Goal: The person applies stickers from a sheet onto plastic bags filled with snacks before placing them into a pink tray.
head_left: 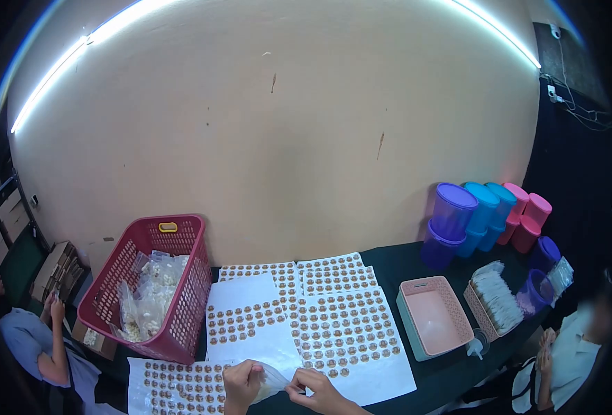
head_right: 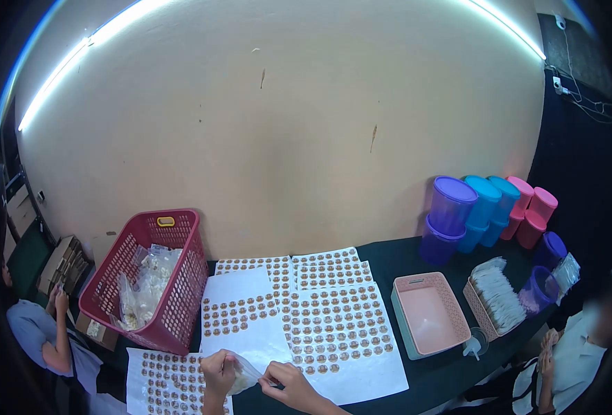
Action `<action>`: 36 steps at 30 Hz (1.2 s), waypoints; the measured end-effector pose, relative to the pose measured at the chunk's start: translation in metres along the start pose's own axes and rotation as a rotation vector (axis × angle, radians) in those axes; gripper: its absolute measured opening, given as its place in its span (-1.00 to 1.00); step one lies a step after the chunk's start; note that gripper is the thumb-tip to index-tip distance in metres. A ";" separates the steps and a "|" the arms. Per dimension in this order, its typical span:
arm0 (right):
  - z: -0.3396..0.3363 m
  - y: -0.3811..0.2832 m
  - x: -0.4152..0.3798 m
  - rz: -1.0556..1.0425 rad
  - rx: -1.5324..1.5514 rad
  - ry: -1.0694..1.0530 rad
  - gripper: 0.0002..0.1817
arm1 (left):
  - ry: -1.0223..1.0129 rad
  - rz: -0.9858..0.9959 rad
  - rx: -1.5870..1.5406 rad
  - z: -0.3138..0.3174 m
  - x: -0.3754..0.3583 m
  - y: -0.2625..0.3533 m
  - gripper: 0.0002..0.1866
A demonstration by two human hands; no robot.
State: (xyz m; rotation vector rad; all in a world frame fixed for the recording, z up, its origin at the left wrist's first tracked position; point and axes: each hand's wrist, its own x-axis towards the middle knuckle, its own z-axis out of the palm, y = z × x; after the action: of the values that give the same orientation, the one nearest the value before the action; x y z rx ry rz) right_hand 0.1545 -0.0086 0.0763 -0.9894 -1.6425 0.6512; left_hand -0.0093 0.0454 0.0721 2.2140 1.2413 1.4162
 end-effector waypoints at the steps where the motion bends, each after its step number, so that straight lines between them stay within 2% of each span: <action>1: -0.001 -0.001 -0.002 0.037 0.029 -0.002 -0.79 | 0.005 0.010 -0.016 0.001 0.000 -0.001 -0.59; 4: -0.011 -0.005 -0.006 0.075 0.070 -0.050 -0.83 | 0.020 -0.009 -0.034 0.003 0.000 0.007 -0.62; 5: -0.014 -0.009 -0.009 0.152 0.152 -0.056 -0.85 | -0.005 -0.097 -0.143 -0.003 0.004 0.028 -0.61; 6: -0.016 -0.011 -0.010 0.230 0.237 -0.059 -0.87 | -0.002 -0.097 -0.139 -0.005 0.000 0.029 -0.61; 7: -0.014 0.002 -0.019 0.303 0.366 -0.071 -0.88 | -0.101 -0.210 -0.314 -0.007 -0.006 0.027 -0.60; 8: -0.016 0.006 -0.024 0.305 0.365 -0.077 -0.88 | -0.199 -0.325 -0.492 -0.009 -0.011 0.029 -0.59; 9: -0.019 0.008 -0.029 0.417 0.430 -0.109 -0.87 | -0.263 -0.360 -0.533 -0.013 -0.015 0.032 -0.59; 10: -0.022 0.010 -0.033 0.532 0.493 -0.143 -0.85 | -0.254 -0.370 -0.538 -0.013 -0.015 0.034 -0.59; 12: -0.019 0.015 -0.045 0.489 0.491 -0.171 -0.83 | -0.307 -0.322 -0.488 -0.013 -0.020 0.040 -0.62; 13: -0.018 0.017 -0.049 0.550 0.578 -0.159 -0.83 | -0.309 -0.425 -0.559 -0.011 -0.021 0.042 -0.64; 15: -0.015 0.024 -0.045 0.640 0.660 -0.100 -0.84 | -0.288 -0.413 -0.513 -0.006 -0.011 0.040 -0.65; 22: -0.010 0.021 -0.029 0.578 0.653 0.007 -0.85 | -0.253 -0.445 -0.503 0.006 0.004 0.031 -0.67; 24: -0.010 0.025 -0.028 0.576 0.646 0.003 -0.84 | -0.156 -0.483 -0.592 0.013 0.004 0.022 -0.68; 28: -0.016 0.022 -0.020 0.548 0.640 -0.054 -0.85 | -0.122 -0.541 -0.643 0.023 -0.004 0.011 -0.72; 31: -0.027 0.021 -0.024 0.574 0.578 0.043 -0.87 | -0.223 -0.620 -0.590 0.028 -0.016 0.004 -0.78; 33: -0.041 0.029 -0.025 0.625 0.643 0.133 -0.87 | -0.207 -0.546 -0.535 0.044 -0.020 0.005 -0.82; 34: -0.049 0.032 -0.027 0.688 0.725 0.219 -0.86 | -0.193 -0.490 -0.465 0.049 -0.022 0.007 -0.81; 36: -0.066 0.031 -0.024 0.645 0.735 0.230 -0.83 | -0.305 -0.468 -0.354 0.044 -0.017 0.035 -0.52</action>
State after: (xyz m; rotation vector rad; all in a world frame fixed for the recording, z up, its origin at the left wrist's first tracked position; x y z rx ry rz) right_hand 0.2282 -0.0175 0.0585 -0.9716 -0.7421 1.3891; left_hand 0.0429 0.0209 0.0598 1.6821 1.1881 0.9817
